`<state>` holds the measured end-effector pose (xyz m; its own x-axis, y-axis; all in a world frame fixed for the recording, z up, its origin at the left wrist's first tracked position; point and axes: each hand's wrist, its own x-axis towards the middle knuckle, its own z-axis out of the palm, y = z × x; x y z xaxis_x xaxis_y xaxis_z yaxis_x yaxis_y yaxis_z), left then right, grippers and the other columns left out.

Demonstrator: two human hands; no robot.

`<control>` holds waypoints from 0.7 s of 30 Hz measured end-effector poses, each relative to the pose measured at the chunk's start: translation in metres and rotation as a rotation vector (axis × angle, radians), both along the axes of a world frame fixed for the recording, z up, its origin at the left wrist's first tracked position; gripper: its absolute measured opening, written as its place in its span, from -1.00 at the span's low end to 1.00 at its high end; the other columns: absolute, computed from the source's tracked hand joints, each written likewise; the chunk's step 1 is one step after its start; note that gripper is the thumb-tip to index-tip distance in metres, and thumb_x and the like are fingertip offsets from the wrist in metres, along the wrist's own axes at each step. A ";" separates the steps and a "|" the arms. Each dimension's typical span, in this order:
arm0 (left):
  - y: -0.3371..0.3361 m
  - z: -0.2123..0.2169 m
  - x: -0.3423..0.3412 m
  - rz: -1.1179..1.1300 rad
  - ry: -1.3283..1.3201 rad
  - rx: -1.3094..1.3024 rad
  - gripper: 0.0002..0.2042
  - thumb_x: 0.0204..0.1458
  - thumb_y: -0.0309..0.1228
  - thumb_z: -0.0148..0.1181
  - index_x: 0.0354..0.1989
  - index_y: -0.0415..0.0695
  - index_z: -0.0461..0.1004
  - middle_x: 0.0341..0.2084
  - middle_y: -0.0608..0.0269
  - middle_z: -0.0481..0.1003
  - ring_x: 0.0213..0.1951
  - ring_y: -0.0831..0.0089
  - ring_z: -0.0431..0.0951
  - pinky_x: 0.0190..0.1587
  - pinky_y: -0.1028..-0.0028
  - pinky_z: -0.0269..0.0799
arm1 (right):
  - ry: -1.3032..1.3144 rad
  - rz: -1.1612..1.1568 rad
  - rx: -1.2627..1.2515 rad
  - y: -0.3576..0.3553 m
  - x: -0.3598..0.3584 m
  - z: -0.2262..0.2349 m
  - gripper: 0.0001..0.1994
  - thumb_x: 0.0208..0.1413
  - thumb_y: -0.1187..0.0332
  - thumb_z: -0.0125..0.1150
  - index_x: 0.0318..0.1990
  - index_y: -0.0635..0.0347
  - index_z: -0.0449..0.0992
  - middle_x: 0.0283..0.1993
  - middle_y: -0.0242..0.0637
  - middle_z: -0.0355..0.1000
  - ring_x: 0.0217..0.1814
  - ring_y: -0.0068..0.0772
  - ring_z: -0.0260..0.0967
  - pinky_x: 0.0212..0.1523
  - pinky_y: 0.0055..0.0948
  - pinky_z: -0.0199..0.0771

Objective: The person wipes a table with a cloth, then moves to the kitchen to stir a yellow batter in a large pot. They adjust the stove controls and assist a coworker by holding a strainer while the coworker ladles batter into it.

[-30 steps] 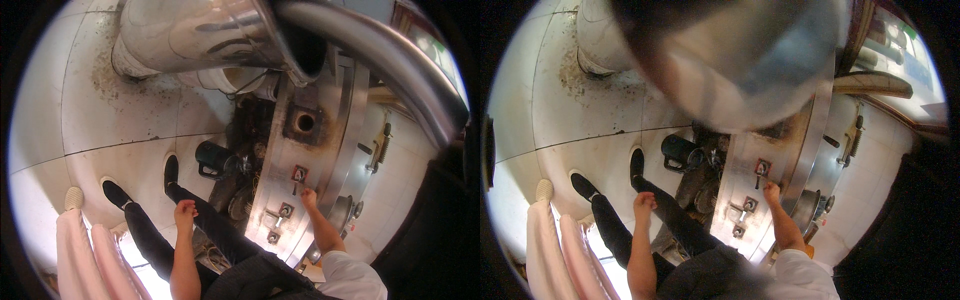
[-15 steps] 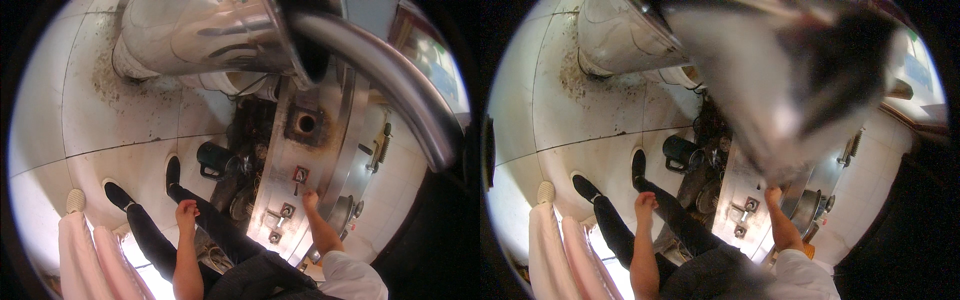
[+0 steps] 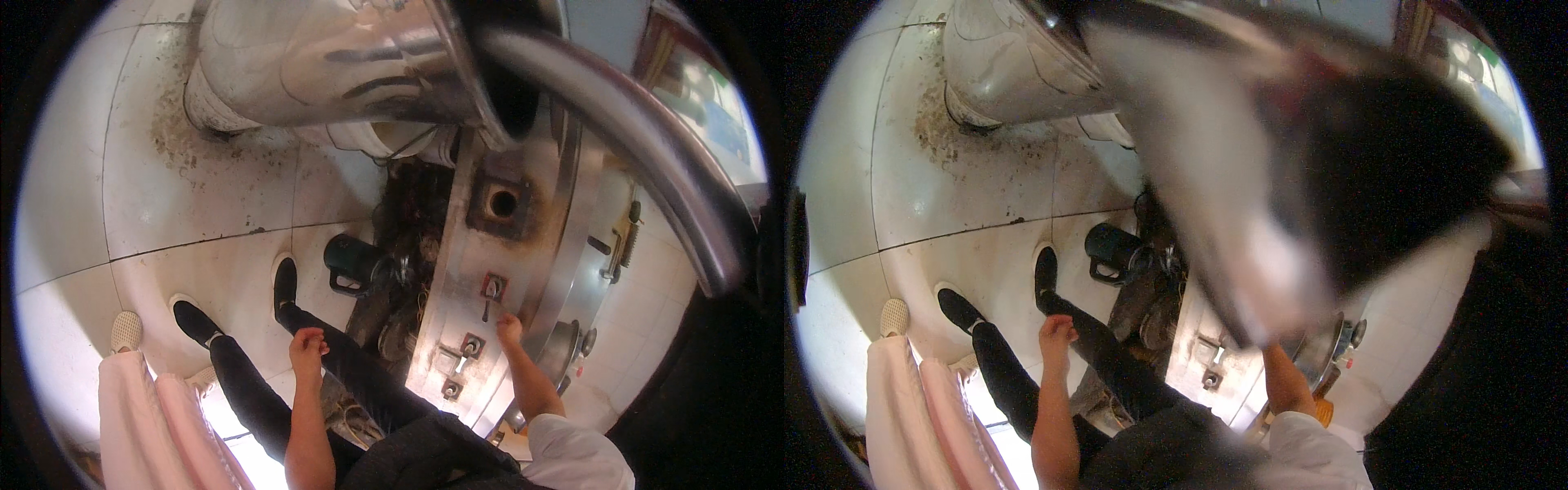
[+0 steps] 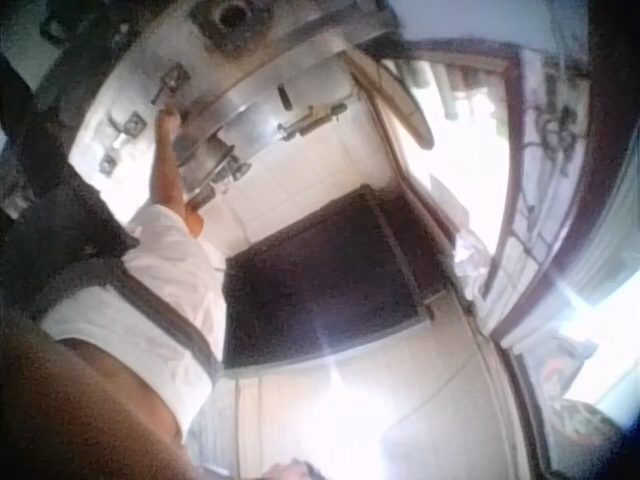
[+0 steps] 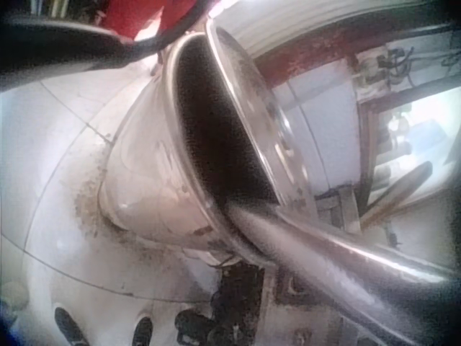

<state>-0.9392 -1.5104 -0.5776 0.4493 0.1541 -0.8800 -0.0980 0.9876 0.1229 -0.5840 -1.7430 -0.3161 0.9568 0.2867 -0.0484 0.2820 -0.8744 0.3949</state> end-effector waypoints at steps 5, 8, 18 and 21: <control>-0.002 0.000 0.002 0.004 0.003 -0.004 -0.89 -0.08 -0.57 -0.06 -0.39 -0.21 0.40 -0.54 0.29 0.36 -0.52 0.55 0.36 -0.48 0.58 0.34 | 0.009 -0.087 0.142 -0.008 0.005 0.009 -0.92 -0.27 0.48 -0.04 -0.67 0.24 0.23 -0.70 -0.15 0.16 -0.61 -0.33 0.13 -0.51 -0.34 0.22; 0.000 0.000 0.001 -0.002 0.007 0.021 -0.88 -0.01 -0.61 -0.10 -0.38 -0.20 0.40 -0.52 0.29 0.37 -0.54 0.59 0.35 -0.50 0.63 0.38 | -0.042 -0.092 0.069 -0.008 0.003 -0.001 -0.89 -0.29 0.48 -0.02 -0.68 0.23 0.19 -0.71 -0.17 0.12 -0.62 -0.34 0.12 -0.52 -0.33 0.21; -0.006 -0.013 -0.007 0.101 -0.050 0.006 -0.90 0.03 -0.49 -0.02 -0.29 -0.15 0.38 -0.50 0.30 0.37 -0.50 0.58 0.38 -0.44 0.57 0.41 | -0.034 0.316 0.173 0.176 0.125 -0.018 -0.87 -0.07 0.41 0.04 -0.39 0.27 0.30 -0.51 -0.11 0.27 -0.45 -0.22 0.27 -0.42 -0.32 0.26; -0.024 -0.021 -0.015 0.283 -0.124 -0.089 -0.83 0.04 -0.44 -0.01 -0.19 -0.16 0.32 -0.49 0.28 0.37 -0.50 0.56 0.38 -0.43 0.54 0.41 | 0.177 0.339 0.447 0.302 0.175 -0.019 -0.47 -0.08 0.20 0.20 -0.04 0.33 0.18 -0.10 -0.10 0.29 -0.08 -0.25 0.23 -0.10 -0.36 0.23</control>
